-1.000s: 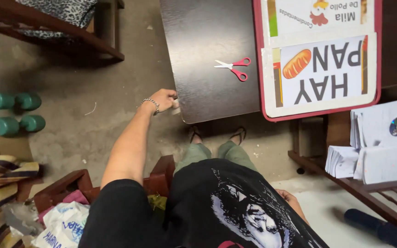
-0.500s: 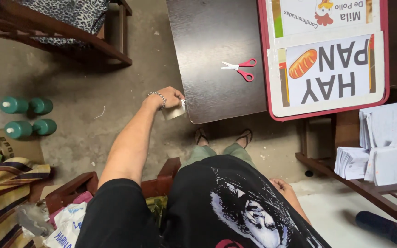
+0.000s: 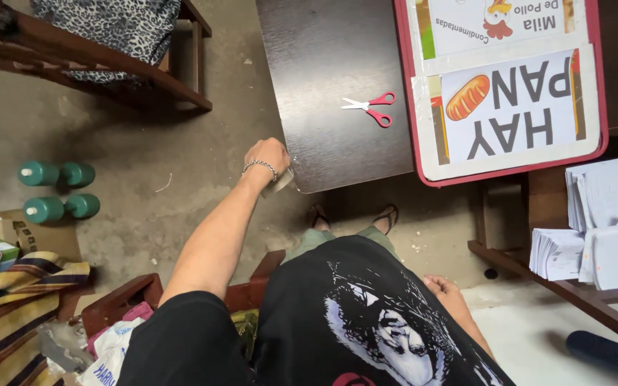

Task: Applying adhesive tape to the edges of a laminated sign using scissors

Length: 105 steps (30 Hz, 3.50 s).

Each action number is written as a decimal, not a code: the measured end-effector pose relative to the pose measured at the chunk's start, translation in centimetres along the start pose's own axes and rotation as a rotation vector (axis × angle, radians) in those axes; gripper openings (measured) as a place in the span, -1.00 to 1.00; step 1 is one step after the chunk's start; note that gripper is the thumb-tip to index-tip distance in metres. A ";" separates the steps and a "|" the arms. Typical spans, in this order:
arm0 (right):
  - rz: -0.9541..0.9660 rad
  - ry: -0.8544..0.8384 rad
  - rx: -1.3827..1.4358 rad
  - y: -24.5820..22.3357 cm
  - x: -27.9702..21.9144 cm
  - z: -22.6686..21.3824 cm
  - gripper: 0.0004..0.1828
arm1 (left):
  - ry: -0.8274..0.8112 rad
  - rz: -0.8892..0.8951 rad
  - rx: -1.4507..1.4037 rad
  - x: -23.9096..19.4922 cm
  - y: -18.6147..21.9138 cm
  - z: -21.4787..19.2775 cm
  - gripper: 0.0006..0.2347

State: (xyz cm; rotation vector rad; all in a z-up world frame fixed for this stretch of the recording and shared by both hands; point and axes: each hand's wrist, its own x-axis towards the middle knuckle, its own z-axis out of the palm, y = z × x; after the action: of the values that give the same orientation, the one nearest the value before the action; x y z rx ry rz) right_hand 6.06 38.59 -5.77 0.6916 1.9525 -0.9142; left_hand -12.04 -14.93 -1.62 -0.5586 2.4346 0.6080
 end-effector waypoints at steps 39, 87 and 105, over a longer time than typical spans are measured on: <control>-0.901 0.207 0.065 -26.6 -9.9 -0.5 -0.91 | 0.140 0.817 -0.201 -18.8 12.9 -1.3 -0.15; -0.674 0.374 -0.055 -33.7 20.4 -40.6 -0.86 | 0.155 0.572 0.095 -1.8 31.7 -1.9 -0.34; -1.430 -0.208 -0.643 -43.8 3.7 -11.9 -0.76 | -0.408 -0.226 -1.142 -22.2 14.7 26.5 -0.57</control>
State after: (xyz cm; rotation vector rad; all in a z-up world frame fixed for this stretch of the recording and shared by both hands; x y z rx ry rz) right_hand -33.79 23.24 10.19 -1.2864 2.1958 -0.9158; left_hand 8.33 16.55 -3.41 -0.9849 1.4326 1.7949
